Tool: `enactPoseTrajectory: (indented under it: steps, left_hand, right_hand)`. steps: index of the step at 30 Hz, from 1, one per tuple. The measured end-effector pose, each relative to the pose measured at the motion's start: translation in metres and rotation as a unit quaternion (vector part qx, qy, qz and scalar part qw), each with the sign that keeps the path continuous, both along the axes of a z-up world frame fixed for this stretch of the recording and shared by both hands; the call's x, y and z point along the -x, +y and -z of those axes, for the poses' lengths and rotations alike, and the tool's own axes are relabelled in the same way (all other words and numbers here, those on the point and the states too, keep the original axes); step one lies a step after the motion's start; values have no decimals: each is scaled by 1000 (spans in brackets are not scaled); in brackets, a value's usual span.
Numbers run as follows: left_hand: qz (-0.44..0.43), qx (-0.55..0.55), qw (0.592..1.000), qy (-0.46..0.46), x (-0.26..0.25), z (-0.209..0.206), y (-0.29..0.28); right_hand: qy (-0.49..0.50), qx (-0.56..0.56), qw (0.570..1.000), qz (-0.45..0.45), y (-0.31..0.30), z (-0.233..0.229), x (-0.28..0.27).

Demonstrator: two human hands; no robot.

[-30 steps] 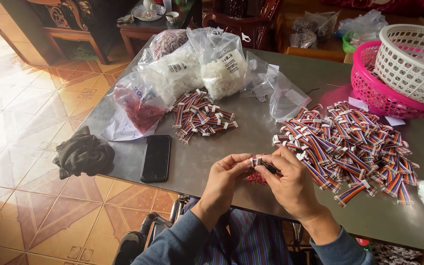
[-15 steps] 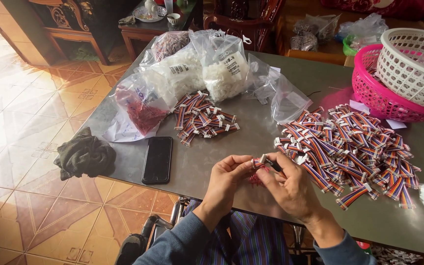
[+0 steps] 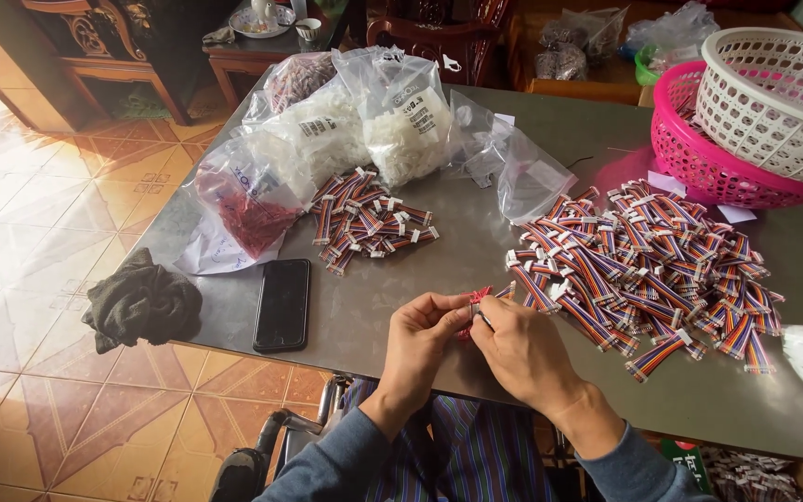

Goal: Manually attaching small red components to the ends of ribbon cables at a desk.

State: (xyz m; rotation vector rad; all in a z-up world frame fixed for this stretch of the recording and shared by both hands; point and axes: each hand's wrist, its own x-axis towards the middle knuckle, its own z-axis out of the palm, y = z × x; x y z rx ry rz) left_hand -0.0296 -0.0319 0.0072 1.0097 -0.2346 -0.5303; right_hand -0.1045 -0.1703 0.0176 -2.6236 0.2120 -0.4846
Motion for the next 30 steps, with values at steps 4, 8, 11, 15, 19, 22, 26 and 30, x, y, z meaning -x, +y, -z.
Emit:
enactPoseTrajectory:
  steps: [4, 8, 11, 15, 19, 22, 26, 30]
  left_hand:
    - [-10, -26, 999, -33, -5, 17, -2]
    - [-13, -46, 997, -59, -3, 6, 0]
    - [-12, -31, 998, -52, -2, -3, 2]
    - [3, -62, 994, -94, 0, 2, 1]
    - [-66, -210, 933, -284, -24, 3, 2]
    - [-153, -375, 754, -517, -57, -18, -1]
    - [-95, -553, 534, -633, -130, 0, -18]
    - [-103, -539, 473, -690, -181, 42, -26]
  right_hand:
    - [-8, 12, 1000, 0, 3, 6, -2]
    - [-14, 28, 999, -7, 7, -17, 3]
    - [-10, 19, 1000, 0, 2, -39, 10]
    - [7, 28, 999, 14, -28, -30, 9]
    - [-9, 37, 991, 129, -78, -31, 18]
    - [42, 42, 961, 272, -113, -12, 16]
    - [-31, -23, 978, 203, -95, -14, 5]
    - [-58, -68, 991, 102, -78, -7, 2]
